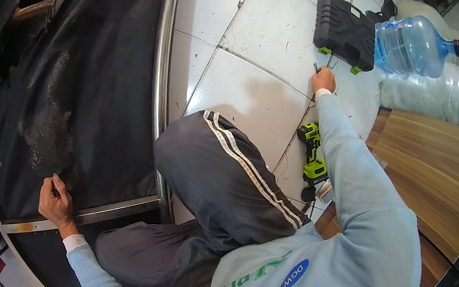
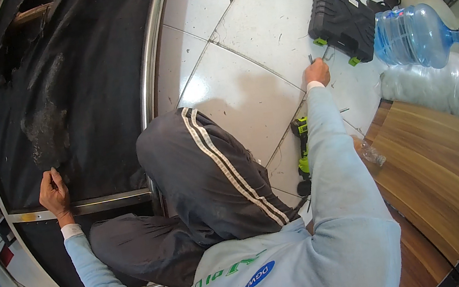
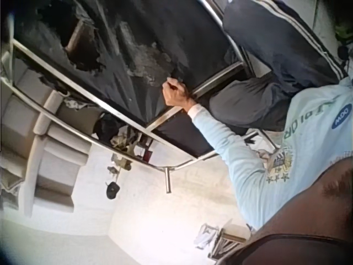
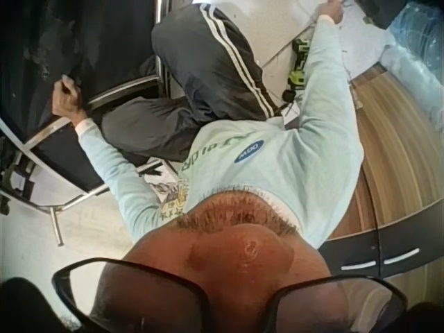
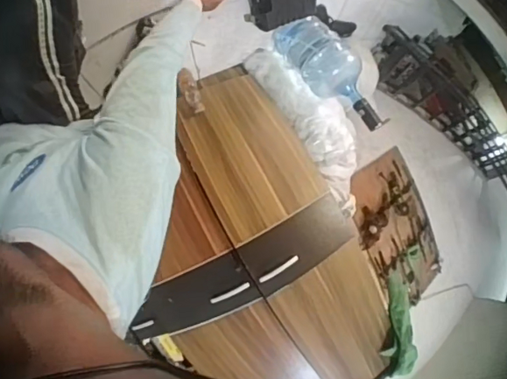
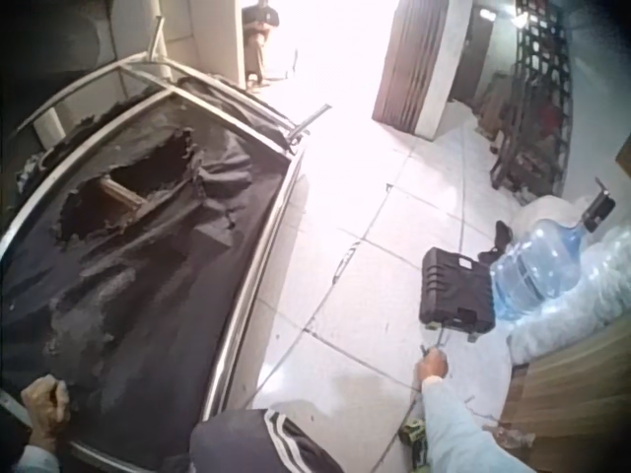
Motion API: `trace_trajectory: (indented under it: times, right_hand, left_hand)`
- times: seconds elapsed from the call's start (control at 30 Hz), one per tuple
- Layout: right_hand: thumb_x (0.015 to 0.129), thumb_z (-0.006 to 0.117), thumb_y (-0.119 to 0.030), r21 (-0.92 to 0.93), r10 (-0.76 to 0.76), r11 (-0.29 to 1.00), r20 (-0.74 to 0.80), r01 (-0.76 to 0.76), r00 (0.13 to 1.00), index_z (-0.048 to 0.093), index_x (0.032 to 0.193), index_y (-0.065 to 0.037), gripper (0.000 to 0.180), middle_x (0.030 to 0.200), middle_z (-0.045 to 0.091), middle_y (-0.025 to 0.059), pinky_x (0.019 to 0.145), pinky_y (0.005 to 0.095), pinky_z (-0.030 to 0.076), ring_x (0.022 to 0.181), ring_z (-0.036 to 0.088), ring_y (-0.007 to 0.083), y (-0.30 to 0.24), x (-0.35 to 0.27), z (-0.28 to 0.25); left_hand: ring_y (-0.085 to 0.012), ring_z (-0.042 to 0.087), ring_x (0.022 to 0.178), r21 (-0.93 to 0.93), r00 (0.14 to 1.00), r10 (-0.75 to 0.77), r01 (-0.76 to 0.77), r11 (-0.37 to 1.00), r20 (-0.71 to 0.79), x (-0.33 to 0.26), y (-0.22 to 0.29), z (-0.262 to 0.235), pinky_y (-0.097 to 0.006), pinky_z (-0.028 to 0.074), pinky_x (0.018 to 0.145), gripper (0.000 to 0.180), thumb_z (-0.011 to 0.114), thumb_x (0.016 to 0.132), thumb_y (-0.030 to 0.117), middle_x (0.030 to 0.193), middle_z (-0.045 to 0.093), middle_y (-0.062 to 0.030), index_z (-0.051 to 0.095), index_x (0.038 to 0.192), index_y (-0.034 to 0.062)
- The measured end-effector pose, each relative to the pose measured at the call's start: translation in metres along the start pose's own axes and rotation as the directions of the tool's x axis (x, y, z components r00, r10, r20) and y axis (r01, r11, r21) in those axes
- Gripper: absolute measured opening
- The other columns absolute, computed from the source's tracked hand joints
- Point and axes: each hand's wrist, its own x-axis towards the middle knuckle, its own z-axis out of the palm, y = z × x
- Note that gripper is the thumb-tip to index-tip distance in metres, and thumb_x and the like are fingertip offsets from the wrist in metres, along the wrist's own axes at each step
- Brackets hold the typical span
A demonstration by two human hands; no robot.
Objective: The person uses a cordless drill to remove screws from a metal furniture frame lying on the floor. After detaching the frame, they lift it and move it to another area, then return to lift the black fabric cushion.
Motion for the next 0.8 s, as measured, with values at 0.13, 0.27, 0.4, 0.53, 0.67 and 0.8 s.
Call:
trace_trajectory:
  times: [0.13, 0.27, 0.4, 0.53, 0.67, 0.8]
  right_hand:
    - [0.080, 0.072, -0.012, 0.446, -0.060, 0.895, 0.146, -0.011, 0.987, 0.075, 0.105, -0.001, 0.027, 0.099, 0.076, 0.0155, 0.081, 0.0372, 0.058, 0.088, 0.074, 0.0265, -0.009, -0.001, -0.036]
    - [0.089, 0.069, -0.005, 0.863, -0.429, 0.485, 0.376, -0.142, 0.821, 0.065, 0.117, 0.009, 0.031, 0.104, 0.072, 0.0149, 0.079, 0.0302, 0.057, 0.089, 0.069, 0.0183, -0.166, -0.123, -0.185]
    - [0.089, 0.068, 0.002, 0.905, -0.771, 0.416, 0.400, -0.083, 0.495, 0.066, 0.112, 0.006, 0.024, 0.097, 0.071, 0.0072, 0.081, 0.0247, 0.054, 0.088, 0.067, 0.0124, -0.283, -0.279, -0.382]
    - [0.085, 0.066, 0.004, 0.818, -0.940, 0.337, 0.317, 0.467, 0.123, 0.067, 0.112, 0.000, 0.028, 0.100, 0.073, 0.0169, 0.084, 0.0319, 0.056, 0.086, 0.072, 0.0242, -0.340, -0.421, -0.496]
    - [0.083, 0.067, 0.002, 0.659, -0.918, 0.029, 0.315, 0.752, -0.240, 0.068, 0.109, -0.001, 0.026, 0.102, 0.069, 0.0237, 0.089, 0.0420, 0.054, 0.093, 0.067, 0.0390, -0.345, -0.496, -0.564]
    - [0.089, 0.066, -0.001, 0.722, -0.809, -0.228, 0.232, 0.654, -0.539, 0.066, 0.112, 0.001, 0.023, 0.103, 0.070, 0.0211, 0.091, 0.0412, 0.052, 0.099, 0.067, 0.0351, -0.329, -0.551, -0.628]
  left_hand:
    - [-0.0141, 0.043, 0.051, -0.416, 0.957, -0.274, 0.213, 0.884, -0.092, -0.002, 0.012, 0.014, -0.030, 0.035, 0.049, 0.043, 0.052, 0.107, 0.037, 0.064, 0.052, -0.0021, 0.062, 0.079, 0.0060]
    - [-0.0042, 0.031, 0.052, -0.616, 0.513, -0.412, 0.328, -0.716, 0.753, 0.002, 0.091, -0.074, -0.021, 0.026, 0.045, 0.048, 0.057, 0.099, 0.056, 0.063, 0.033, 0.0069, 0.060, 0.091, 0.0090]
    - [-0.0109, 0.045, 0.063, -0.072, 0.622, -0.037, 0.031, -0.997, 0.782, -0.001, 0.182, -0.131, -0.028, 0.044, 0.064, 0.053, 0.056, 0.096, 0.064, 0.070, 0.048, 0.0034, 0.060, 0.085, 0.0123]
    - [-0.0241, 0.067, 0.088, -0.107, 0.536, -0.231, -0.253, -0.962, 0.812, -0.021, 0.233, -0.219, -0.042, 0.052, 0.088, 0.072, 0.040, 0.094, 0.078, 0.089, 0.070, -0.0065, 0.064, 0.090, 0.0104]
    - [-0.0216, 0.064, 0.077, -0.288, 0.369, -0.483, -0.471, -0.834, 0.794, -0.041, 0.247, -0.317, -0.039, 0.053, 0.084, 0.073, 0.041, 0.092, 0.080, 0.083, 0.069, -0.0060, 0.064, 0.081, 0.0117]
    - [-0.0210, 0.057, 0.065, -0.291, 0.085, -0.550, -0.777, -0.559, 0.831, -0.077, 0.245, -0.389, -0.044, 0.054, 0.082, 0.064, 0.050, 0.095, 0.071, 0.059, 0.049, -0.0020, 0.047, 0.064, 0.0158]
